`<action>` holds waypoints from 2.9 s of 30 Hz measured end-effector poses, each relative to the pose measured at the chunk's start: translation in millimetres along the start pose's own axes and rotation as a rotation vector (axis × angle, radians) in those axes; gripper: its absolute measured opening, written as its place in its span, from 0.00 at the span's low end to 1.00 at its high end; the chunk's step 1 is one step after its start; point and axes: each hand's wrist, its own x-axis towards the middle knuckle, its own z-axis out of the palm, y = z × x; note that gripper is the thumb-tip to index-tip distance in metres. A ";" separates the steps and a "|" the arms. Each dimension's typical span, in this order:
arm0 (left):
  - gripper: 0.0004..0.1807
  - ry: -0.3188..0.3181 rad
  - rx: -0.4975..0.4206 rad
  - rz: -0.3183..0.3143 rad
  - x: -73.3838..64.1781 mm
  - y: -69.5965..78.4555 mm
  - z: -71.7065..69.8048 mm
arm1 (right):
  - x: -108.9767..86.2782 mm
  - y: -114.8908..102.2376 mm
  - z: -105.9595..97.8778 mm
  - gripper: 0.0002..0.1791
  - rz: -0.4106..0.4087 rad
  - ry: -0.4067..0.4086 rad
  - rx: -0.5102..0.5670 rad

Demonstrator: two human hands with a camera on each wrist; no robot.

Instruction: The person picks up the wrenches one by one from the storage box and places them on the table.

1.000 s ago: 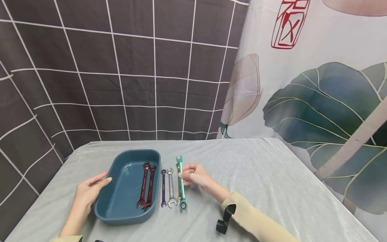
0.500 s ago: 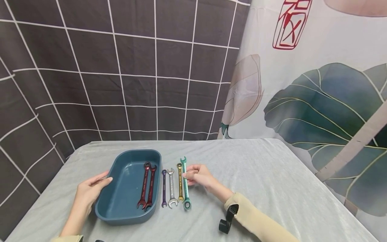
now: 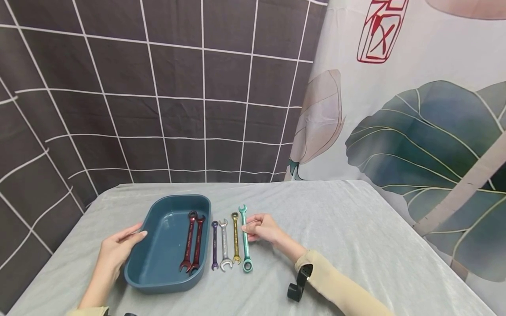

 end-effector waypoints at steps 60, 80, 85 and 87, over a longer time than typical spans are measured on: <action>0.34 0.006 -0.007 0.027 0.7 -2.6 0.3 | 8.1 6.6 -5.7 0.17 0.034 -0.007 -0.133; 0.33 0.004 -0.004 0.017 -0.3 -2.0 -1.2 | 5.7 0.9 -10.6 0.15 0.044 -0.038 -0.116; 0.34 0.002 -0.008 0.024 -0.5 -2.9 -1.6 | 2.9 -3.4 -8.8 0.18 0.055 -0.064 -0.106; 0.34 0.002 -0.013 0.029 -1.1 -2.4 -1.5 | 2.1 -4.4 -7.8 0.18 0.055 -0.065 -0.114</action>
